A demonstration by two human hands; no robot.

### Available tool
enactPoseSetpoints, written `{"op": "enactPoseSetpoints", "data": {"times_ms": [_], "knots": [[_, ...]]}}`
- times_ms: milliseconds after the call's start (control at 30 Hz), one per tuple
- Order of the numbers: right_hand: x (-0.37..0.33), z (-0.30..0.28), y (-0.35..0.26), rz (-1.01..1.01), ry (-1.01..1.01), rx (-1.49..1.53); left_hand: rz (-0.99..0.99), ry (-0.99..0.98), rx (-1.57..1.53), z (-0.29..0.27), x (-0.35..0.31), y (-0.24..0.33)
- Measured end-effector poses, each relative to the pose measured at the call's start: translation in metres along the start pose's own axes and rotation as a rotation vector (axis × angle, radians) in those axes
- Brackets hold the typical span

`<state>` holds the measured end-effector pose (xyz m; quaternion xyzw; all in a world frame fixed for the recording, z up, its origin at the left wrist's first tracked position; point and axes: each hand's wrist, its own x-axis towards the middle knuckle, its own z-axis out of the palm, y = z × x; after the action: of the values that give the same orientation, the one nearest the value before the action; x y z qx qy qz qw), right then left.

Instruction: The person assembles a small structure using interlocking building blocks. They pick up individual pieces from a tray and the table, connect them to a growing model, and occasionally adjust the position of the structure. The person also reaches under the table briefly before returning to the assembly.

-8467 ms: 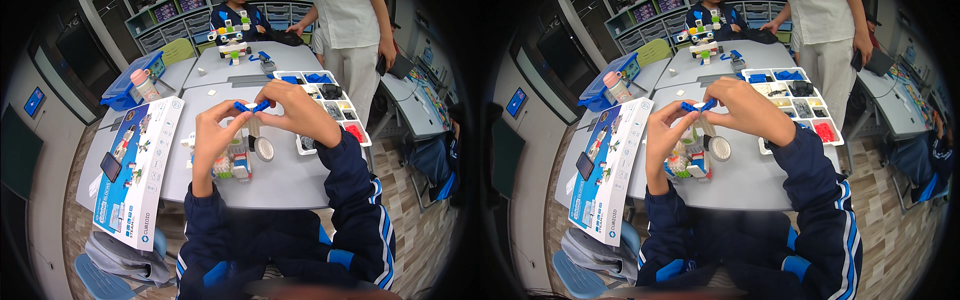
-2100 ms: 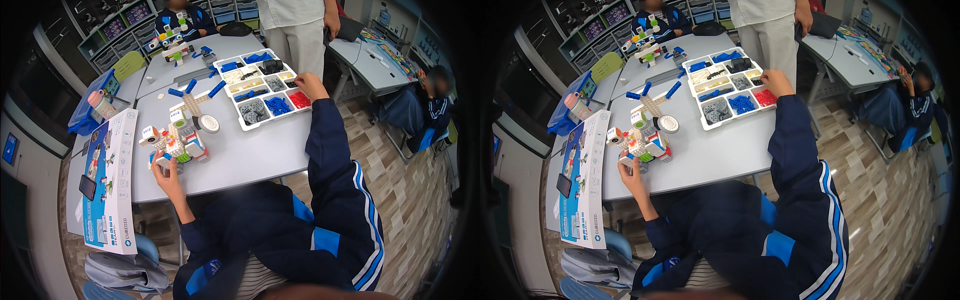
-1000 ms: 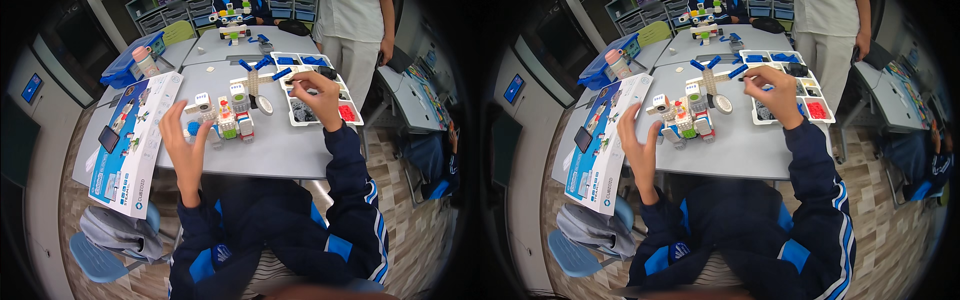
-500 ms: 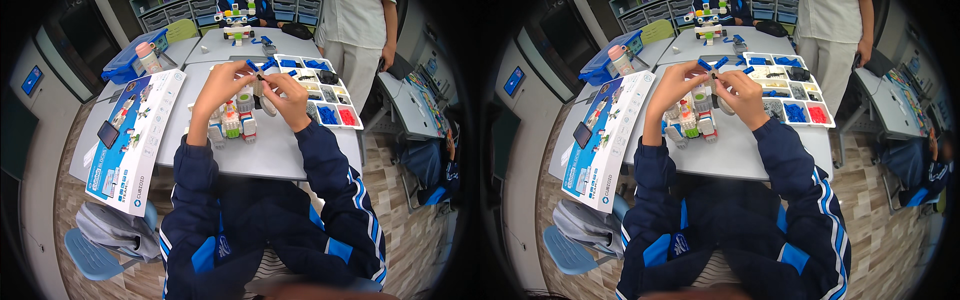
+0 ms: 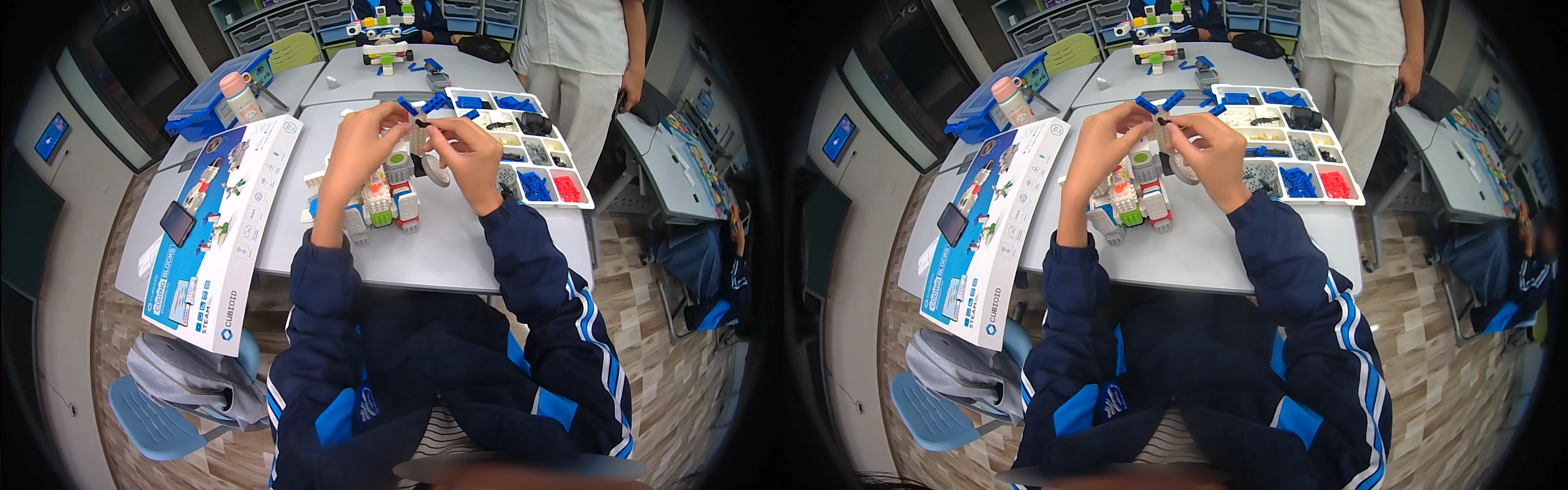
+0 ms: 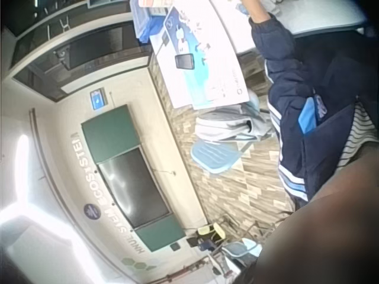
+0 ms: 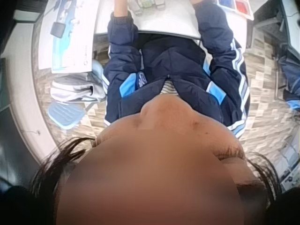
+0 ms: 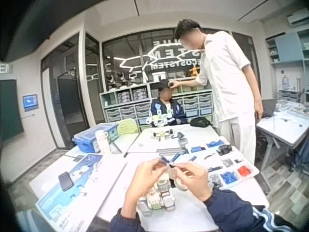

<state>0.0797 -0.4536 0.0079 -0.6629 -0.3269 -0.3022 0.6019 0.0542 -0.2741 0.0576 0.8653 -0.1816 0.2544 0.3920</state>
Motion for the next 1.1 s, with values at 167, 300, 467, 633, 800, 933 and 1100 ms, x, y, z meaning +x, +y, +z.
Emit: {"op": "enactPoseSetpoints", "data": {"times_ms": [167, 300, 467, 633, 800, 933, 1100], "knots": [[-0.003, -0.015, -0.015, 0.347, -0.095, 0.468, 0.182, 0.333, 0.262, 0.002, -0.035, 0.031], [-0.018, -0.024, -0.036, 0.484, -0.144, 0.646, 0.251, 0.39, 0.074, 0.011, -0.063, 0.056], [-0.041, -0.03, -0.06, 0.484, -0.196, 0.726, 0.232, 0.362, -0.096, 0.021, -0.082, 0.07], [-0.055, -0.049, -0.074, 0.457, -0.248, 0.765, 0.315, 0.39, -0.095, 0.036, -0.098, 0.068], [-0.072, -0.075, -0.075, 0.526, -0.292, 0.578, 0.282, 0.333, -0.166, 0.068, -0.114, 0.066], [-0.069, -0.125, -0.045, 0.59, -0.377, 0.283, 0.163, 0.203, -0.134, 0.1, -0.135, 0.061], [-0.023, -0.208, 0.031, 0.588, -0.276, -0.393, 0.099, 0.011, -0.141, 0.134, -0.156, 0.052]]}}
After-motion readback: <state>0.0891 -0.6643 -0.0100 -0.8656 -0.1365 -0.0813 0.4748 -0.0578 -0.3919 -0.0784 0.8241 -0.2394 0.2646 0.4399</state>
